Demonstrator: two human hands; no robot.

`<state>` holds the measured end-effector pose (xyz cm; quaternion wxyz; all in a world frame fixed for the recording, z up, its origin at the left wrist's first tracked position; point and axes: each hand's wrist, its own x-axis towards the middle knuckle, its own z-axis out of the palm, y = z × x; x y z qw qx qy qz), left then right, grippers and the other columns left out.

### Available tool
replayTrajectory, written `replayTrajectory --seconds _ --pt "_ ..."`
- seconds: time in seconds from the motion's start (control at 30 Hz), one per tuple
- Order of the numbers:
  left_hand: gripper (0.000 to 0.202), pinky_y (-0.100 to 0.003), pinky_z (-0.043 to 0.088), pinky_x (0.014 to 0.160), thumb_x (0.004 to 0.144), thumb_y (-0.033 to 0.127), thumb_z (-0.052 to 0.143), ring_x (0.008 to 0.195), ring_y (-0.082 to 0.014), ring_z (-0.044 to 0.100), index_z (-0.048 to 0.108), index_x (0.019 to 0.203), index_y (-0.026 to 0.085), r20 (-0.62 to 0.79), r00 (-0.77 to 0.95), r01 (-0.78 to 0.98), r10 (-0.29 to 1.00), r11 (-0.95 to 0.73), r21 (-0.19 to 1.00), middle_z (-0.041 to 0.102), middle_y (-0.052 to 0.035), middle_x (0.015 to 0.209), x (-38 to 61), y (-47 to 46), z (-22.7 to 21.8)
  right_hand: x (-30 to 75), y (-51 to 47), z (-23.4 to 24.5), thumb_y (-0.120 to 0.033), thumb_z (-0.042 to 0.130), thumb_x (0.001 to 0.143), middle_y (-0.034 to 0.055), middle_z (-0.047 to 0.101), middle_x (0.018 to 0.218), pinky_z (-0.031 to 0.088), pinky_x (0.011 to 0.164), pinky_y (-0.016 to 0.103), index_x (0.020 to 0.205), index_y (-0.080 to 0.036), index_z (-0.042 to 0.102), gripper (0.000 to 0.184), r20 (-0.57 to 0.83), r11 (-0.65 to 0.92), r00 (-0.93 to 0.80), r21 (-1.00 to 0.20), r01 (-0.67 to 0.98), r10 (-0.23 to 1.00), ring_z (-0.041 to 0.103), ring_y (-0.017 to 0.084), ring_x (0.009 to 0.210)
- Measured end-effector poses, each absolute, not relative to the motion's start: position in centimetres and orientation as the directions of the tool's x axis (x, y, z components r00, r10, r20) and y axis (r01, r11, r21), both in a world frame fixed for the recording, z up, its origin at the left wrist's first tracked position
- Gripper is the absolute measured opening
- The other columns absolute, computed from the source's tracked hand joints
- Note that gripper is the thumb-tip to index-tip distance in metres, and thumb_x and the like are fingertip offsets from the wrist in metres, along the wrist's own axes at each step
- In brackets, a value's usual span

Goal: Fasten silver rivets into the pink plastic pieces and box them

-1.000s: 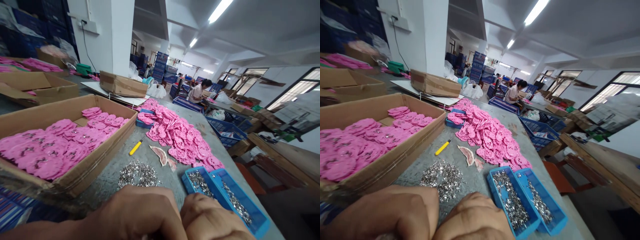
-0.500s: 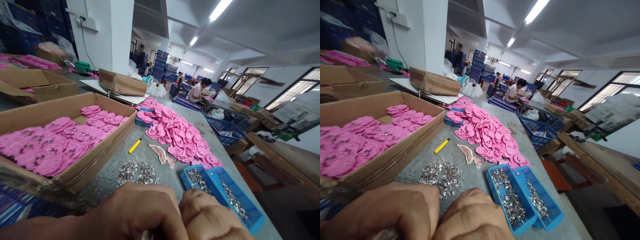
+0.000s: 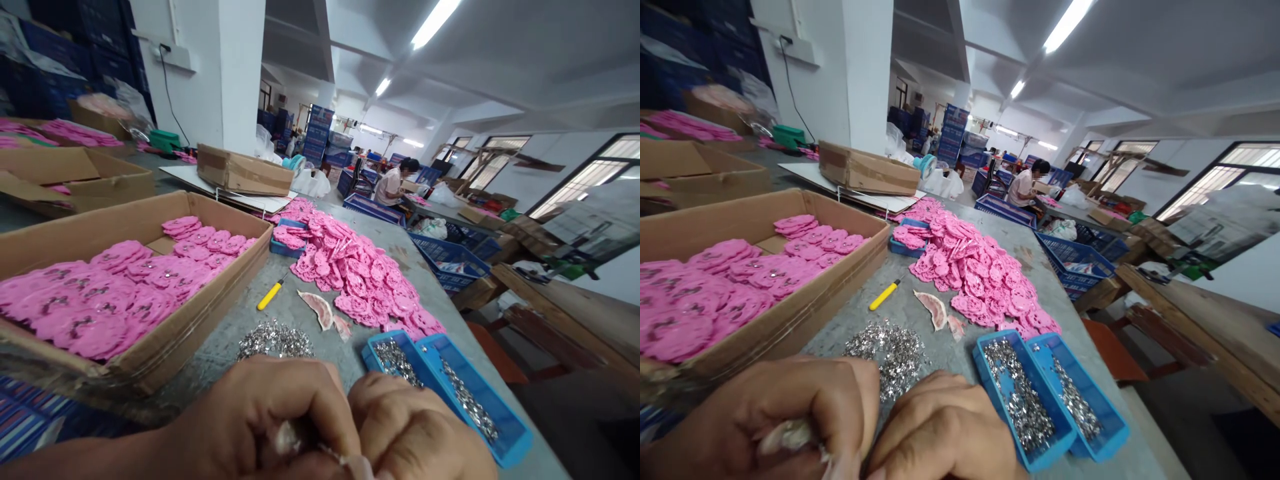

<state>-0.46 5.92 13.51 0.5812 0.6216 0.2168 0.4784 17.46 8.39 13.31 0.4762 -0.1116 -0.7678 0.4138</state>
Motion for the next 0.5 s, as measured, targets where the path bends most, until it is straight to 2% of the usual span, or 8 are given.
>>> replayTrajectory --seconds 0.1,0.27,0.43,0.5 --pt "0.013 -0.019 0.039 0.056 0.082 0.023 0.066 0.060 -0.0084 0.053 0.064 0.069 0.019 0.317 0.448 -0.289 0.836 -0.200 0.936 0.059 0.0011 0.066 -0.51 5.72 13.74 17.57 8.14 13.07 -0.045 0.053 0.092 0.0004 0.072 0.070 0.055 0.063 0.026 0.110 -0.033 0.070 0.028 0.646 0.594 -0.519 -0.750 -0.292 0.561 0.068 0.014 0.063" --pt "0.019 -0.019 0.038 0.052 0.082 0.030 0.066 0.056 -0.0086 0.050 0.064 0.068 0.018 0.286 0.414 -0.289 0.864 -0.173 0.942 0.056 0.0003 0.063 -0.63 5.41 13.99 17.52 8.03 12.69 -0.039 0.057 0.090 0.0005 0.072 0.072 0.054 0.065 0.027 0.112 -0.034 0.069 0.026 0.610 0.515 -0.539 -0.788 -0.336 0.581 0.068 0.014 0.064" --pt "0.018 -0.019 0.041 0.055 0.084 0.029 0.063 0.059 -0.0093 0.052 0.062 0.070 0.018 0.314 0.524 -0.265 0.792 -0.198 0.944 0.057 -0.0002 0.065 -1.19 6.10 13.77 17.29 8.33 12.53 -0.039 0.057 0.090 0.0005 0.071 0.070 0.054 0.063 0.028 0.112 -0.033 0.070 0.026 0.631 0.531 -0.521 -0.772 -0.350 0.575 0.067 0.014 0.064" --pt "0.019 -0.020 0.041 0.058 0.085 0.031 0.063 0.062 -0.0099 0.052 0.062 0.072 0.017 0.283 0.515 -0.259 0.809 -0.167 0.951 0.057 -0.0004 0.067 -1.37 6.26 13.63 17.19 8.64 12.54 -0.040 0.056 0.090 0.0007 0.070 0.071 0.053 0.064 0.027 0.113 -0.033 0.069 0.027 0.631 0.538 -0.531 -0.770 -0.343 0.565 0.066 0.014 0.064"
